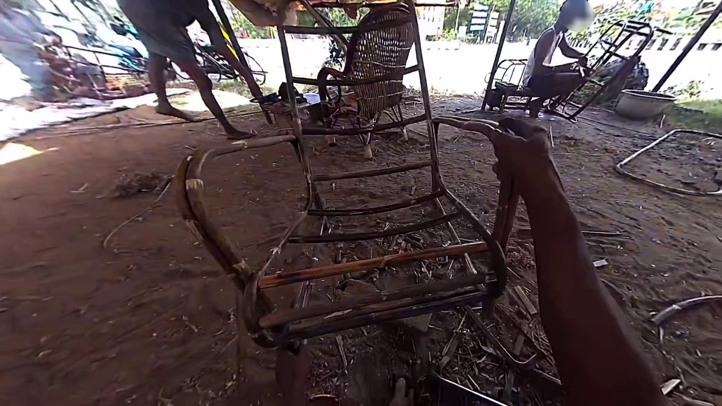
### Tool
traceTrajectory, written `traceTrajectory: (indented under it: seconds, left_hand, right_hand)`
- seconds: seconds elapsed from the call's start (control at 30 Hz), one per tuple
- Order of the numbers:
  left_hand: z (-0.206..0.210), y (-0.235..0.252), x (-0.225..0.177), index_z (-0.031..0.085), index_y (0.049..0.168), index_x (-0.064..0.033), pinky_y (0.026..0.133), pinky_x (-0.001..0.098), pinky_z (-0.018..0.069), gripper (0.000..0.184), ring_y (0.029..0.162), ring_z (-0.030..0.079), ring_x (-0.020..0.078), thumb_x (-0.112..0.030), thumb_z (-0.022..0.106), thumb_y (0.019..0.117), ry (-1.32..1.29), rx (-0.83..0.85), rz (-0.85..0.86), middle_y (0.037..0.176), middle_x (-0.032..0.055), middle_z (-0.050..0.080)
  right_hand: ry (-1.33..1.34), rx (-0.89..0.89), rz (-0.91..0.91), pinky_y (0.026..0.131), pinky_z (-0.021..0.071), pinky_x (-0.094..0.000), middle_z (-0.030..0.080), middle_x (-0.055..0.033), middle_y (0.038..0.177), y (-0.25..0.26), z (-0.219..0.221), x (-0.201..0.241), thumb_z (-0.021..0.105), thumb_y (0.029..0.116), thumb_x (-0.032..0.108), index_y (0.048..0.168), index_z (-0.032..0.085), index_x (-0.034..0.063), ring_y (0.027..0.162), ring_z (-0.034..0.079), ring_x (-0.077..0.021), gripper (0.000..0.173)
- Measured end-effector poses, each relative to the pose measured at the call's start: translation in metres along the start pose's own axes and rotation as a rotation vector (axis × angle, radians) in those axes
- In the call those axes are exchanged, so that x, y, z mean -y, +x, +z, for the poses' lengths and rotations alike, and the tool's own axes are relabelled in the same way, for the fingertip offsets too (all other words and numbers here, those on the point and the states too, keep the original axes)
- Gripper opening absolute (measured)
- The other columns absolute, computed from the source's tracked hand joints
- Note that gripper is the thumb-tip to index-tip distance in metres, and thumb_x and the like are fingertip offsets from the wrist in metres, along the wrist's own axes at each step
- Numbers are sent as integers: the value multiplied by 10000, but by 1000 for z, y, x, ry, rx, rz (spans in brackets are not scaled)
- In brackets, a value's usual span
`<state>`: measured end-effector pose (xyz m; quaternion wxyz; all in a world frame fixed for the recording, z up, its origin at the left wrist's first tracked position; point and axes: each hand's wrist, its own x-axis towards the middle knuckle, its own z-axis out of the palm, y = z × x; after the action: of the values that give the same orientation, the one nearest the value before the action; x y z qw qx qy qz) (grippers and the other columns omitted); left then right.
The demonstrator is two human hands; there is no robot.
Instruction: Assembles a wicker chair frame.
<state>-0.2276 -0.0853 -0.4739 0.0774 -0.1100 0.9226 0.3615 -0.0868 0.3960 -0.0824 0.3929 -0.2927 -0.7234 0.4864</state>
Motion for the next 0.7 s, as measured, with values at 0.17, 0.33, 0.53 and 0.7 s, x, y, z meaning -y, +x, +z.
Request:
traceTrajectory:
  seconds: [0.17, 0.33, 0.53, 0.7]
  left_hand:
    - [1, 1, -2, 430, 1477, 53, 1066, 600, 468, 599, 1252, 607, 429, -349, 574, 1056, 39, 53, -4, 1335, 297, 611]
    - [-1, -1, -9, 426, 1479, 64, 1085, 586, 454, 600, 1276, 591, 434, -330, 584, 1055, 32, 67, -11, 1355, 310, 596]
    - [-10, -1, 1, 445, 1480, 41, 1080, 599, 455, 580, 1280, 589, 443, -339, 574, 1060, 84, 136, 22, 1351, 309, 603]
    - [-20, -7, -15, 503, 1435, 56, 1073, 615, 451, 559, 1268, 593, 453, -362, 551, 1066, 202, 108, 126, 1336, 316, 612]
  right_hand:
    - [91, 26, -70, 509, 527, -288, 586, -55, 852, -4, 1, -31, 583, 1053, 275, 1438, 519, 81, 550, 549, -118, 435]
    - [-85, 29, -212, 924, 562, -383, 652, -115, 1304, -62, -36, -96, 415, 1051, 561, 1519, 472, 134, 1069, 672, -163, 636]
    - [-25, 182, 311, 1047, 471, -532, 539, -145, 1496, -171, -47, -345, 462, 1069, 242, 1558, 420, 114, 1303, 562, -276, 507]
    - [-317, 243, 413, 1012, 487, -611, 679, -204, 1260, -175, -23, -317, 584, 1045, 310, 1388, 612, 95, 1167, 649, -369, 406]
